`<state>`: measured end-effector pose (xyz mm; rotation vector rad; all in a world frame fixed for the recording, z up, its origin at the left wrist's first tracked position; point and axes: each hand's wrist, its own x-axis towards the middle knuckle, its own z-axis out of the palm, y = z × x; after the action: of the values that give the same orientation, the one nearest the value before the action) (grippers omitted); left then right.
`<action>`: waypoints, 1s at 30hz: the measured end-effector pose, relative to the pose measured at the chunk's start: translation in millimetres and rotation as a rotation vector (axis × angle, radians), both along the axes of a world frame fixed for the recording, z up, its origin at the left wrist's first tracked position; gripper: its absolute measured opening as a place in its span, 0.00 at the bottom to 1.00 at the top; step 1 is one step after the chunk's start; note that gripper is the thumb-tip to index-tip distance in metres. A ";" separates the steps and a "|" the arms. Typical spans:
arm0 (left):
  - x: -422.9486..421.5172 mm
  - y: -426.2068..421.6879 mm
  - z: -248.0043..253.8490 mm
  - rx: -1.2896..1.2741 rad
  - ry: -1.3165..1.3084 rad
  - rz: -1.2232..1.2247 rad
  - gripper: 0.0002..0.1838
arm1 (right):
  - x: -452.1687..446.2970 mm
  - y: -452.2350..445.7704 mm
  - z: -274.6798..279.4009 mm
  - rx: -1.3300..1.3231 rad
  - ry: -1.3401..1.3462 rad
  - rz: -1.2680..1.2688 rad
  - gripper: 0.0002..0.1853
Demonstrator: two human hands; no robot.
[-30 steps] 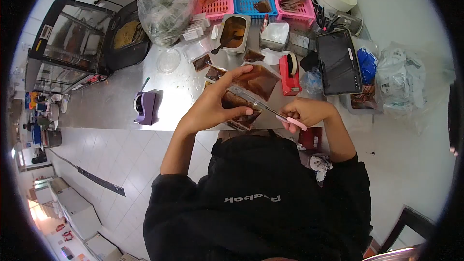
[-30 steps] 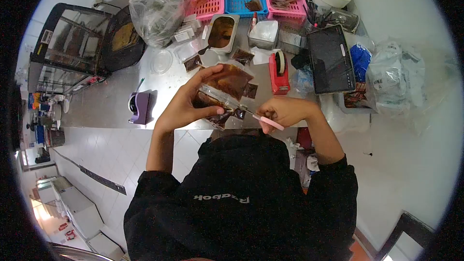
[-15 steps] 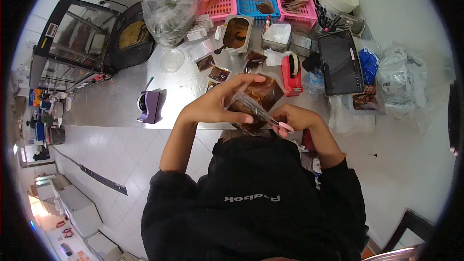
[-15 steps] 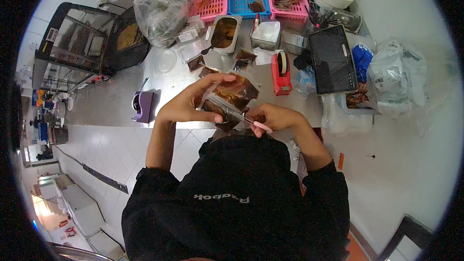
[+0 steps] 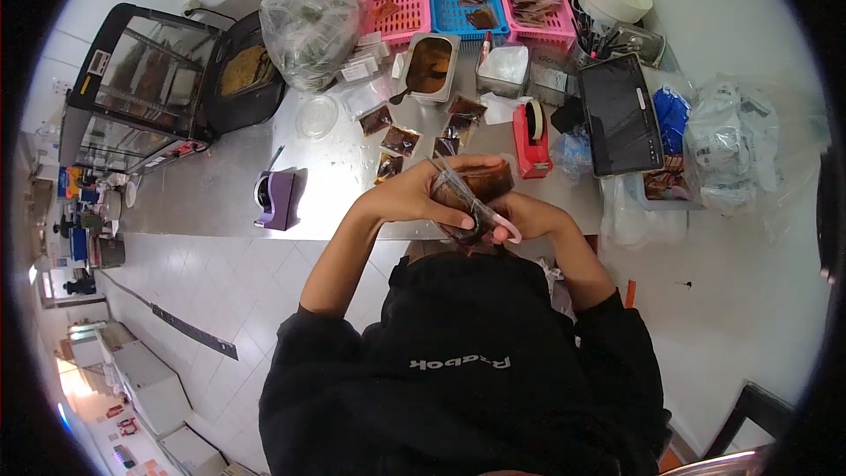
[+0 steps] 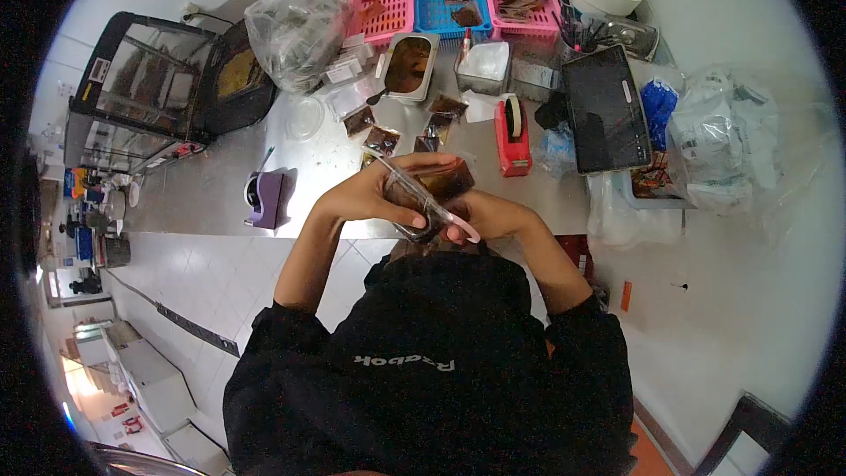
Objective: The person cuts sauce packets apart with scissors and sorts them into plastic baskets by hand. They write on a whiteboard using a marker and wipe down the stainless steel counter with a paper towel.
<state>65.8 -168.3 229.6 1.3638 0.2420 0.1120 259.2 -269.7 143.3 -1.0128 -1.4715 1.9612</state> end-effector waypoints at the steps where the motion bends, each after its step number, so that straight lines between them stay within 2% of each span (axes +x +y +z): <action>1: 0.4 2.6 -6.5 -0.001 0.001 -0.002 0.46 | -0.1 0.9 -2.4 -0.044 0.024 -0.007 0.13; 3: -0.9 5.8 -16.4 -0.035 0.003 0.007 0.45 | -1.2 2.9 -5.4 -0.135 0.073 -0.020 0.12; 6: -4.2 10.8 -25.9 -0.101 -0.001 0.050 0.43 | -0.5 10.2 -16.1 -0.082 0.136 -0.029 0.04; 9: -9.8 13.4 -38.7 -0.112 0.016 0.097 0.44 | -8.9 11.1 -33.1 -0.141 0.258 -0.084 0.04; 12: -17.2 15.3 -54.7 -0.125 0.056 0.087 0.46 | -28.2 12.2 -46.4 -0.075 0.145 -0.146 0.03; 15: -23.9 20.2 -65.2 -0.103 0.092 0.076 0.48 | -25.8 22.6 -61.6 -0.276 0.266 -0.034 0.05; 18: -41.0 24.5 -73.0 -0.035 0.155 0.173 0.50 | -34.8 29.4 -62.6 -0.182 0.113 -0.059 0.07; 20: -56.4 21.5 -81.6 -0.057 0.185 0.326 0.50 | -56.1 25.2 -67.7 0.107 0.124 -0.265 0.08; 21: -64.4 20.1 -83.5 -0.145 0.139 0.441 0.48 | -69.6 24.7 -71.9 0.249 0.127 -0.370 0.09; 23: -77.0 21.4 -87.7 -0.155 0.213 0.625 0.46 | -100.3 33.8 -89.5 0.419 0.166 -0.516 0.10; 25: -82.2 17.8 -88.4 -0.208 0.299 0.828 0.41 | -119.4 42.0 -74.9 0.334 0.188 -0.581 0.11; 26: -88.6 18.3 -93.4 -0.108 0.299 0.841 0.36 | -124.3 43.6 -62.7 0.163 0.192 -0.571 0.12; 27: -92.6 15.6 -91.4 -0.208 0.204 0.870 0.34 | -126.8 45.5 -50.9 -0.006 0.197 -0.556 0.13; 29: -106.8 10.2 -96.9 -0.336 0.009 0.875 0.32 | -131.0 51.0 -49.2 -0.050 0.309 -0.630 0.12; 30: -114.6 4.2 -100.1 -0.455 0.028 0.875 0.37 | -132.8 54.2 -48.9 -0.072 0.364 -0.664 0.12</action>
<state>-48.8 -164.1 129.6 0.7308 0.8264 0.7217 126.4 -215.5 94.4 -0.9493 -0.7408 1.5987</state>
